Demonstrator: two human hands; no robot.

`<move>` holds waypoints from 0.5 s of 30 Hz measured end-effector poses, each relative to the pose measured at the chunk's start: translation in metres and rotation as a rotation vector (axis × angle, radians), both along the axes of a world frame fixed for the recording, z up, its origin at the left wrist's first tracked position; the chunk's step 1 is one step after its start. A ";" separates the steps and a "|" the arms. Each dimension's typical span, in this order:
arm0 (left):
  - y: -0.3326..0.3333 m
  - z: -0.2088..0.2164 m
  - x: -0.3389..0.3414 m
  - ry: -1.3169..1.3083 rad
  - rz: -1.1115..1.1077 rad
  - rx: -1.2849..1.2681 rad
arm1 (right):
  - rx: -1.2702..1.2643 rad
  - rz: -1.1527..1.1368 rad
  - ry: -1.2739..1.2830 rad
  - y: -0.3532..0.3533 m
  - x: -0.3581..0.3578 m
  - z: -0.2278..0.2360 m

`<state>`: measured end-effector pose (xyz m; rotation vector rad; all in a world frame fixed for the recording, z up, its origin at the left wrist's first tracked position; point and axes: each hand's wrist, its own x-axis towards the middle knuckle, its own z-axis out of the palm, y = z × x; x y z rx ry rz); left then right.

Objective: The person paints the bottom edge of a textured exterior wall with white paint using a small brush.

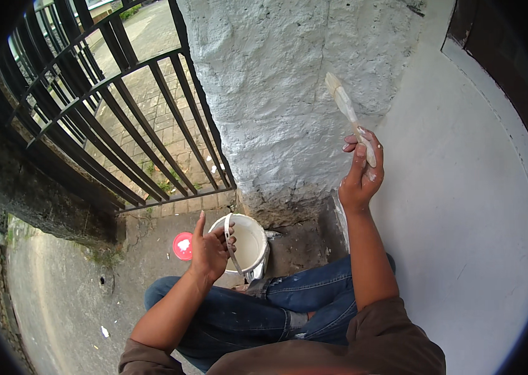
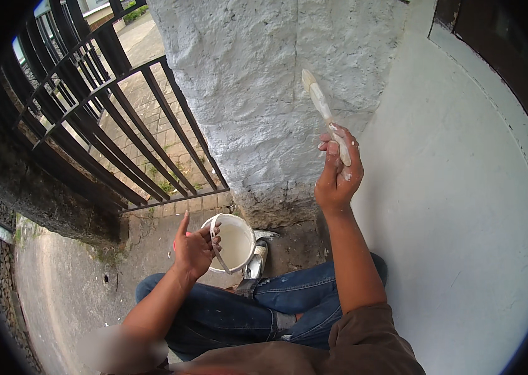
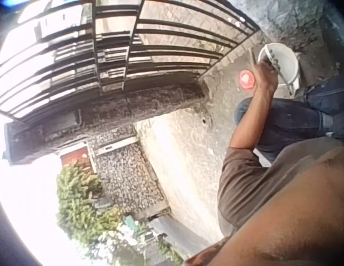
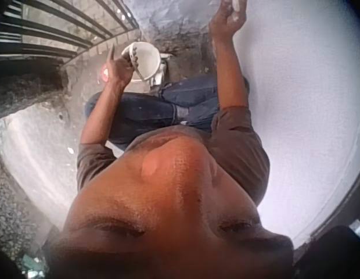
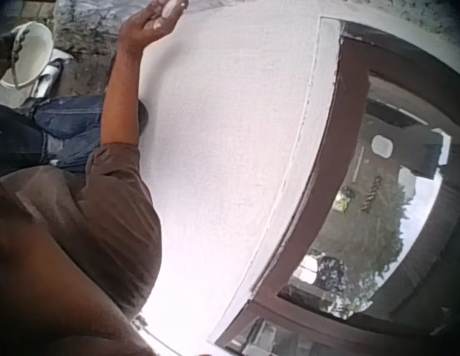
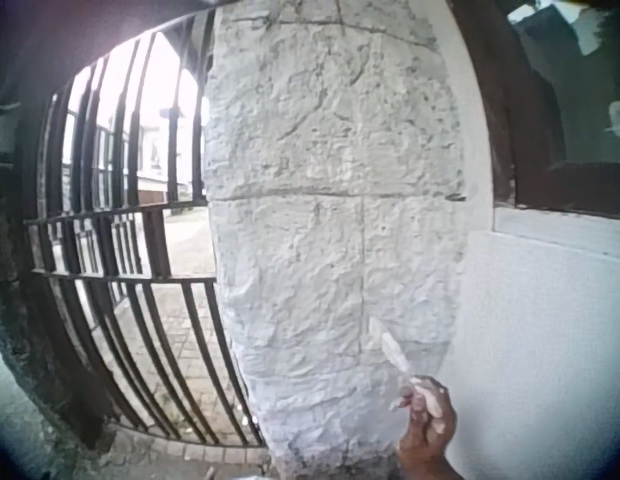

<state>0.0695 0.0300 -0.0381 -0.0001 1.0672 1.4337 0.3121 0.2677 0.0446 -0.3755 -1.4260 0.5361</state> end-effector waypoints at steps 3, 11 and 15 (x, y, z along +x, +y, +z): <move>-0.001 -0.001 -0.002 0.020 -0.006 0.008 | -0.048 0.062 -0.076 -0.003 0.000 -0.015; 0.001 -0.010 -0.002 0.041 0.010 -0.017 | -0.074 -0.038 -0.190 -0.004 0.018 -0.038; 0.000 -0.013 -0.004 0.035 0.031 -0.010 | -0.042 -0.123 -0.205 0.000 0.029 -0.032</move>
